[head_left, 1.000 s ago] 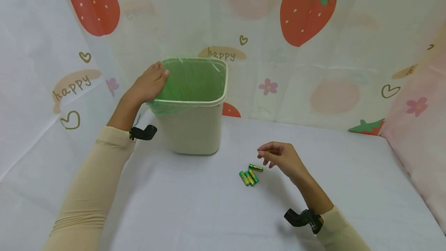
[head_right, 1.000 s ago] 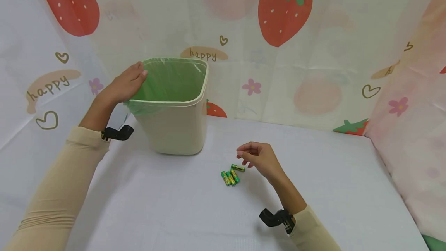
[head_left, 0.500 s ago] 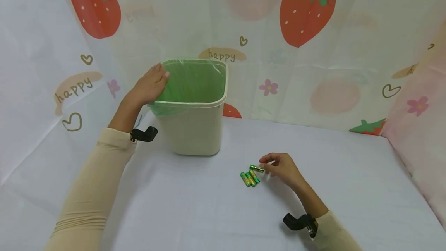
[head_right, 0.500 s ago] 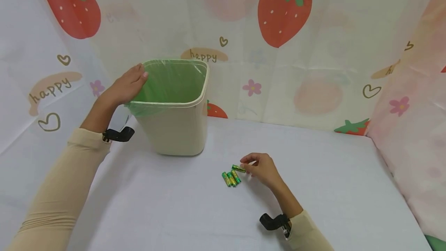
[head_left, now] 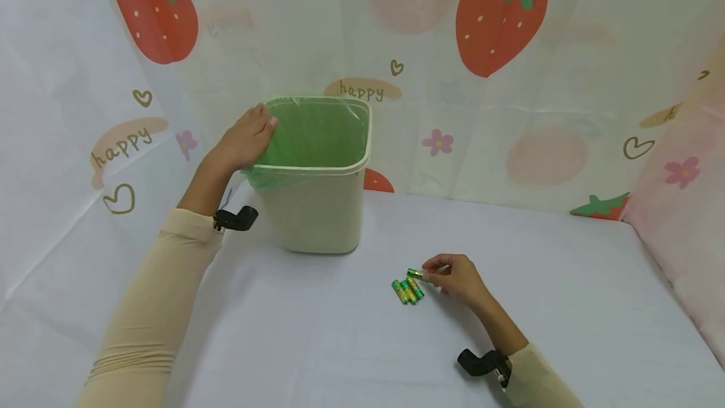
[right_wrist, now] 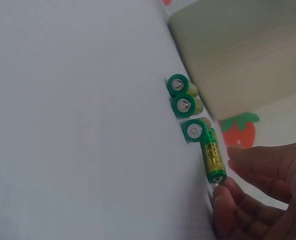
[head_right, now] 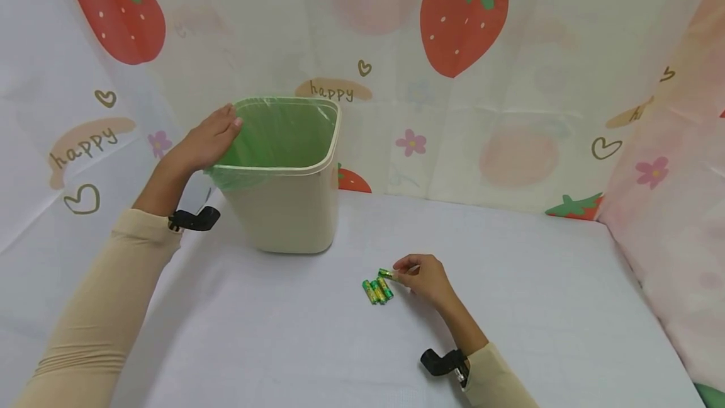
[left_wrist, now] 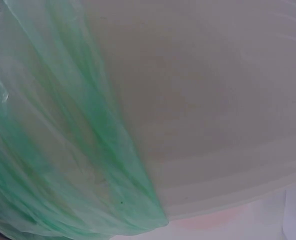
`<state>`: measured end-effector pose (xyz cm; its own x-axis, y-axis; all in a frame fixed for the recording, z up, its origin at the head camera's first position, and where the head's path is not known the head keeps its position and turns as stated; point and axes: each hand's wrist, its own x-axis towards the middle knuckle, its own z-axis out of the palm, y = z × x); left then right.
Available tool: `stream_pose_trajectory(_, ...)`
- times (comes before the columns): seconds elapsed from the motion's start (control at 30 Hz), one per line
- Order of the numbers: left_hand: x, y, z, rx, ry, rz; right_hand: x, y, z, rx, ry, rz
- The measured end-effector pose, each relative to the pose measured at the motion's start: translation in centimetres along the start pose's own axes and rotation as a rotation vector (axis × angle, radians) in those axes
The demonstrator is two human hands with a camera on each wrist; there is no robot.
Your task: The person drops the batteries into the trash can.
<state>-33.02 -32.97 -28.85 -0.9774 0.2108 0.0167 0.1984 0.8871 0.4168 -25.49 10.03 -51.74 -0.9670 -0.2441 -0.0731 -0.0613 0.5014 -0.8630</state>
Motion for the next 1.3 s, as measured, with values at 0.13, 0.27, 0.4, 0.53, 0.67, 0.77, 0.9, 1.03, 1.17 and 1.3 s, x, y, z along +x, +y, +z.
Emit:
stream_pose_trajectory(0.13, -0.14, 0.15, -0.04, -0.001, 0.006, 0.003, 0.15, 0.16, 0.09, -0.022, 0.001, -0.007)
stream_pose_trajectory(0.27, -0.14, 0.02, -0.1, 0.004, 0.009, 0.005, 0.2, 0.31, 0.27, -0.032, 0.002, -0.017)
stream_pose_trajectory(0.4, -0.1, -0.07, 0.0, 0.003, 0.01, 0.008, 0.18, 0.53, 0.52, -0.036, 0.002, -0.014)
stream_pose_trajectory(0.53, -0.24, -0.05, 0.08, -0.007, 0.006, 0.004, 0.21, 0.59, 0.69, -0.053, -0.001, -0.018)
stream_pose_trajectory(0.67, -0.26, -0.07, 0.07, -0.012, 0.004, 0.001, 0.29, 0.5, 0.71, -0.074, -0.003, -0.02)
stream_pose_trajectory(0.77, -0.07, -0.13, 0.05, -0.014, 0.004, 0.002, 0.34, 0.44, 0.63, -0.09, 0.003, -0.027)
stream_pose_trajectory(0.9, 0.1, -0.14, 0.05, -0.016, 0.001, 0.004, 0.46, 0.5, 0.56, -0.128, 0.01, -0.04)
stream_pose_trajectory(1.03, 0.13, -0.19, 0.08, -0.013, -0.002, 0.009, 0.52, 0.57, 0.52, -0.149, -0.003, -0.036)
stream_pose_trajectory(1.17, 0.1, -0.23, 0.06, -0.008, -0.003, 0.01, 0.51, 0.53, 0.36, -0.132, -0.023, -0.023)
stream_pose_trajectory(1.3, 0.01, -0.19, -0.02, -0.008, 0.0, 0.005, 0.45, 0.44, 0.09, -0.075, -0.03, 0.0)
